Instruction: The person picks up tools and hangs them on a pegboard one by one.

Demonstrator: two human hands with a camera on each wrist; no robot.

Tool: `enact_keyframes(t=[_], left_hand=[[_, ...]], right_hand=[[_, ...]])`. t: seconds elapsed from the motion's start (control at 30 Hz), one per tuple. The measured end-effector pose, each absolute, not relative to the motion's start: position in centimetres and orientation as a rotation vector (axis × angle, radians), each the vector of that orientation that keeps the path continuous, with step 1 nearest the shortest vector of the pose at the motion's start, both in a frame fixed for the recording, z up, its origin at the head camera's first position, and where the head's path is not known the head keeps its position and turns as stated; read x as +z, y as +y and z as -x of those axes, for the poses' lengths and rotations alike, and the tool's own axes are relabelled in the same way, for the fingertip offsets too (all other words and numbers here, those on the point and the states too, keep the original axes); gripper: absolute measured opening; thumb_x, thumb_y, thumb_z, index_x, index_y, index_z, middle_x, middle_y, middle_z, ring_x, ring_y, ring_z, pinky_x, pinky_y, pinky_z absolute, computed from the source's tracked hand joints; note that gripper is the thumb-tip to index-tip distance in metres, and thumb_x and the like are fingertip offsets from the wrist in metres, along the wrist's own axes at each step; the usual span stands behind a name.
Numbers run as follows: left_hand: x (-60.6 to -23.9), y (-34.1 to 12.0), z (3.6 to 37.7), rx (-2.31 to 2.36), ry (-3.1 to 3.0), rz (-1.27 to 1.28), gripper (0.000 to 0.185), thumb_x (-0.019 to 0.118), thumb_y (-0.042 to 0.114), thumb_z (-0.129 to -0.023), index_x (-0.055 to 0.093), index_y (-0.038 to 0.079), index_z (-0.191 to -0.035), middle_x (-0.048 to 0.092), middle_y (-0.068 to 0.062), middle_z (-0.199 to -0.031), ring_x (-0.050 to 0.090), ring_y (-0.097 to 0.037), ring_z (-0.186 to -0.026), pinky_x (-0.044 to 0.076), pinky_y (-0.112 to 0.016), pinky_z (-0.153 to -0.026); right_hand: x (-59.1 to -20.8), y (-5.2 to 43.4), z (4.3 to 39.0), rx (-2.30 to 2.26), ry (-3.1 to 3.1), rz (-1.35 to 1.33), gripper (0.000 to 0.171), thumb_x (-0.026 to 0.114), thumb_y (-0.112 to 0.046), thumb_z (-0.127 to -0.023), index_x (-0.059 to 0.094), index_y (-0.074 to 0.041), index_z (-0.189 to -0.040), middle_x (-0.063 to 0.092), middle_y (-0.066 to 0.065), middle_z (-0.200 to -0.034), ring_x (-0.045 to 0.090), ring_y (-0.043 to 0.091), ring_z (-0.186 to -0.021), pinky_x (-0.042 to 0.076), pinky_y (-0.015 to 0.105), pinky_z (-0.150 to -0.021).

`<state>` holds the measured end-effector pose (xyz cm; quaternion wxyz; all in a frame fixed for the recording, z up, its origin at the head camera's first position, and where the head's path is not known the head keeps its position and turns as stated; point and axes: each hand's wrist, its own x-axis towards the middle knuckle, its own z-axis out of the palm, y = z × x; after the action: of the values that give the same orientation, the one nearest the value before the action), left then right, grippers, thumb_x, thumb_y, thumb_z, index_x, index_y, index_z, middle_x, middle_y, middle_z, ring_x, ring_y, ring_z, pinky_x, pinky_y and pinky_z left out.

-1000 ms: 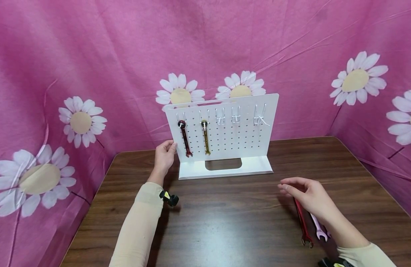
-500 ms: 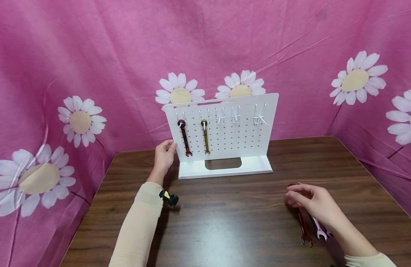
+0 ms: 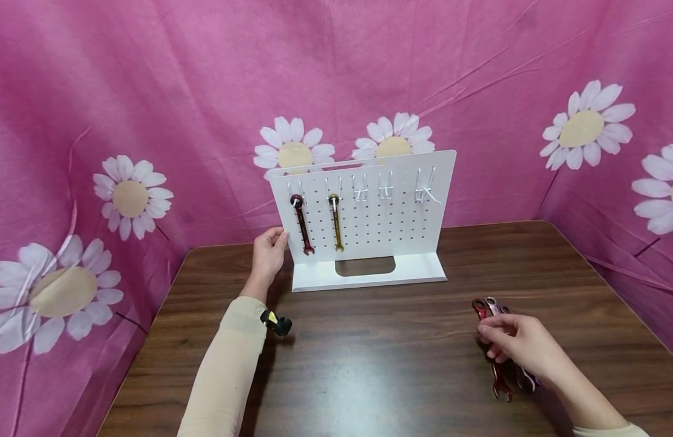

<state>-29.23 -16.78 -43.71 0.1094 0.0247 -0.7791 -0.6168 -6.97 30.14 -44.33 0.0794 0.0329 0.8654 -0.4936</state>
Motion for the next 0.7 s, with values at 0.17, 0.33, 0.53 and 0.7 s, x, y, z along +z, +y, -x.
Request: enact_keyframes(t=[0.17,0.33,0.53,0.7], left_hand=[[-43.66,-16.75,29.25,-1.811,-2.291,-0.083,0.026,0.063,0.011,-0.110,0.073,-0.007,-0.127,0.076,-0.030,-0.123,0.073,-0.017,-0.096,0.061,-0.027,-0.092],[-43.69,-16.83,29.25,-1.817,-2.282,-0.070,0.026,0.063,0.011,-0.110,0.072,-0.008,-0.126,0.075,-0.031,-0.123,0.071,-0.009,-0.091,0.058,-0.018,-0.085],[-43.81,-16.87,29.24,-1.814,-2.271,-0.034,0.026,0.062,0.009,-0.110,0.072,-0.010,-0.125,0.075,-0.032,-0.121,0.068,-0.003,-0.087,0.056,-0.014,-0.081],[-43.74,-16.80,29.13,-1.811,-2.273,-0.031,0.026,0.063,0.009,-0.110,0.072,-0.010,-0.125,0.075,-0.032,-0.121,0.069,-0.005,-0.089,0.057,-0.015,-0.083]], right_hand=[[-44.43,30.44,6.75,-1.459,2.556,-0.147,0.032,0.063,-0.008,-0.108,0.065,0.020,-0.123,0.074,0.009,-0.086,0.068,0.012,-0.064,0.063,0.032,-0.059],[-44.63,30.79,6.61,-1.447,2.532,-0.178,0.034,0.061,-0.009,-0.109,0.063,0.020,-0.125,0.072,0.007,-0.084,0.068,0.012,-0.062,0.062,0.032,-0.056],[-44.96,30.89,6.39,-1.428,2.498,-0.259,0.037,0.062,-0.016,-0.109,0.061,0.016,-0.127,0.070,0.006,-0.081,0.068,0.016,-0.059,0.061,0.035,-0.052],[-45.26,30.72,6.30,-1.412,2.494,-0.328,0.038,0.065,-0.018,-0.108,0.059,0.015,-0.126,0.070,0.006,-0.075,0.070,0.018,-0.057,0.063,0.038,-0.053]])
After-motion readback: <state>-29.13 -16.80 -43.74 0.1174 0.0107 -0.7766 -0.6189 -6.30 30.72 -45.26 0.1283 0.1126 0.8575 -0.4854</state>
